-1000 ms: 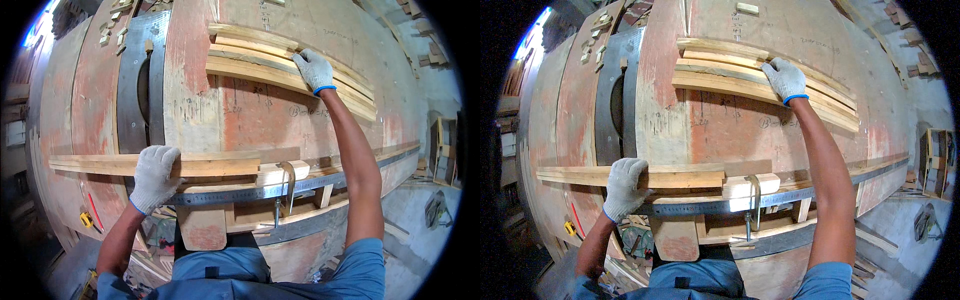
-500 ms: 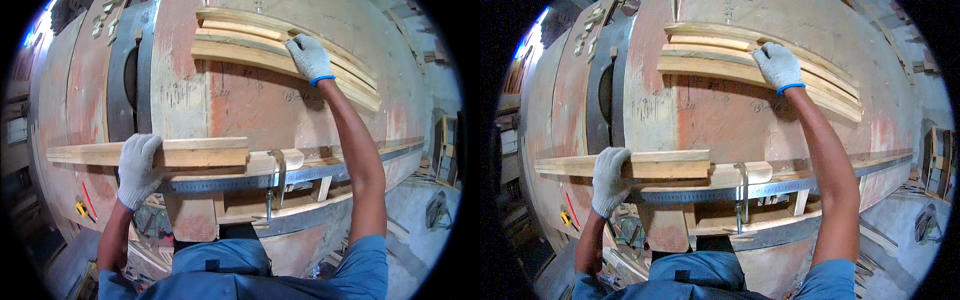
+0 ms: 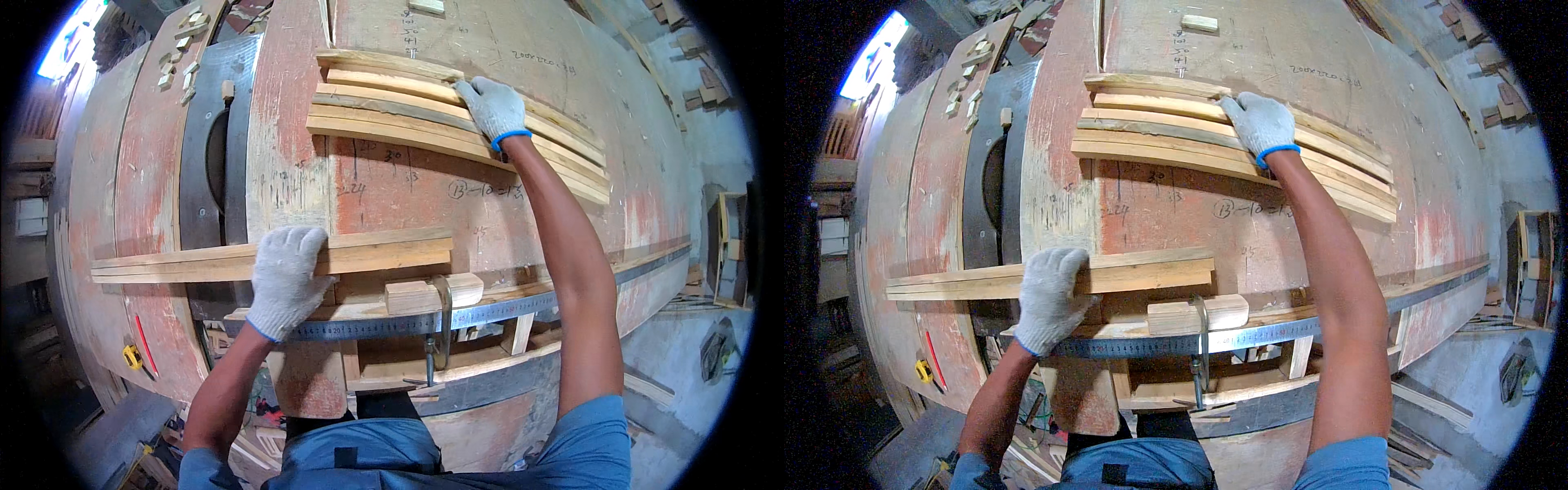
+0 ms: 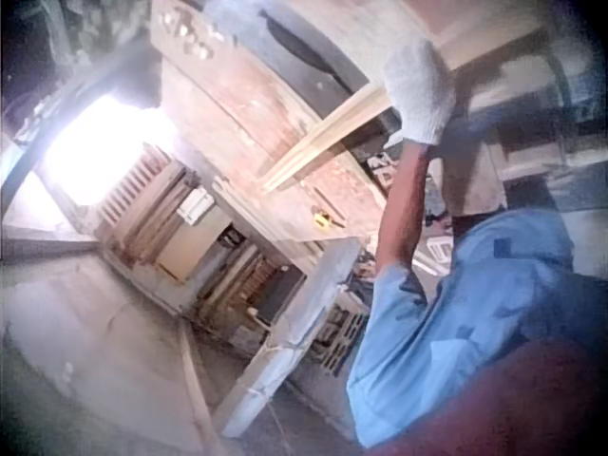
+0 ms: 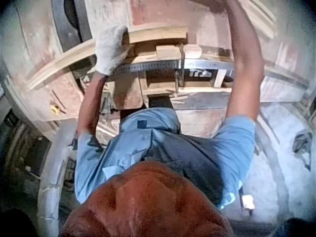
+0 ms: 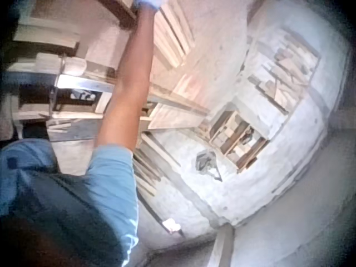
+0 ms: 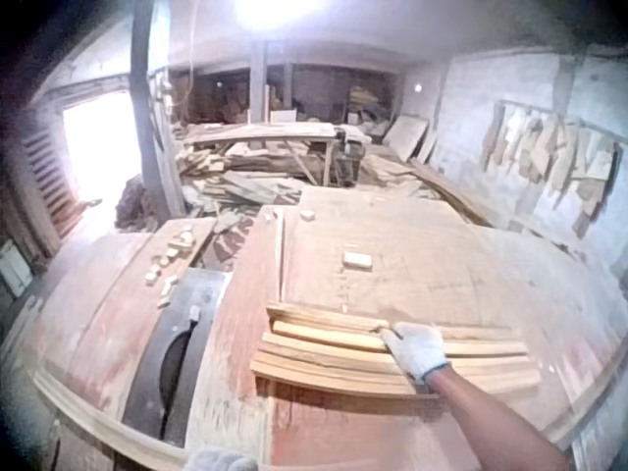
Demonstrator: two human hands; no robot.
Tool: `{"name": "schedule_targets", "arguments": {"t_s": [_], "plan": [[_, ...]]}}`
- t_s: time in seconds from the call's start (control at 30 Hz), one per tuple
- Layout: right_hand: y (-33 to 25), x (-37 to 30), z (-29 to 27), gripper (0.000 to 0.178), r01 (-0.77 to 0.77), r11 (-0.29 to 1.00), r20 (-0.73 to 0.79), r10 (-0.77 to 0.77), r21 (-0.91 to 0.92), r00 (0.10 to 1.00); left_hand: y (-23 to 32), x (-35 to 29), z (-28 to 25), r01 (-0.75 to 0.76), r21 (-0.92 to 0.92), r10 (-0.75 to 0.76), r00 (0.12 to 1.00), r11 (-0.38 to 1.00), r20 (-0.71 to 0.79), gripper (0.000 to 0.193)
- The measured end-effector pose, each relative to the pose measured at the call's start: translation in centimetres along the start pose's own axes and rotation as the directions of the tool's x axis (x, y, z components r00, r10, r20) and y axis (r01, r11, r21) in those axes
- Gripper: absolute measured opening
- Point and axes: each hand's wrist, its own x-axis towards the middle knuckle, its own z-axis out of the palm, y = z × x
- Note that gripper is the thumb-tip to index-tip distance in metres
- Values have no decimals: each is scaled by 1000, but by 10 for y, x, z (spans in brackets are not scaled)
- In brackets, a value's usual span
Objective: The person cuts several thin wooden slats to length using a table saw, then arranges them between two side rails on the floor. Using a pneumatic nail gun, the person fastens the slats to the frame, completing the assembly of a wooden grate-like structure.
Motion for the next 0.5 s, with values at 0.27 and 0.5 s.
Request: {"name": "schedule_targets", "arguments": {"t_s": [0.27, 0.5], "plan": [[6, -37, 7, 55, 85, 996, -35, -85, -22, 996, -1, -5, 16, -3, -11, 2, 1000, 1000, -18, 79], [-3, -36, 6, 57, 48, 997, 55, -45, -61, 997, -6, -5, 18, -14, -6, 14, 1000, 1000, -14, 79]]}}
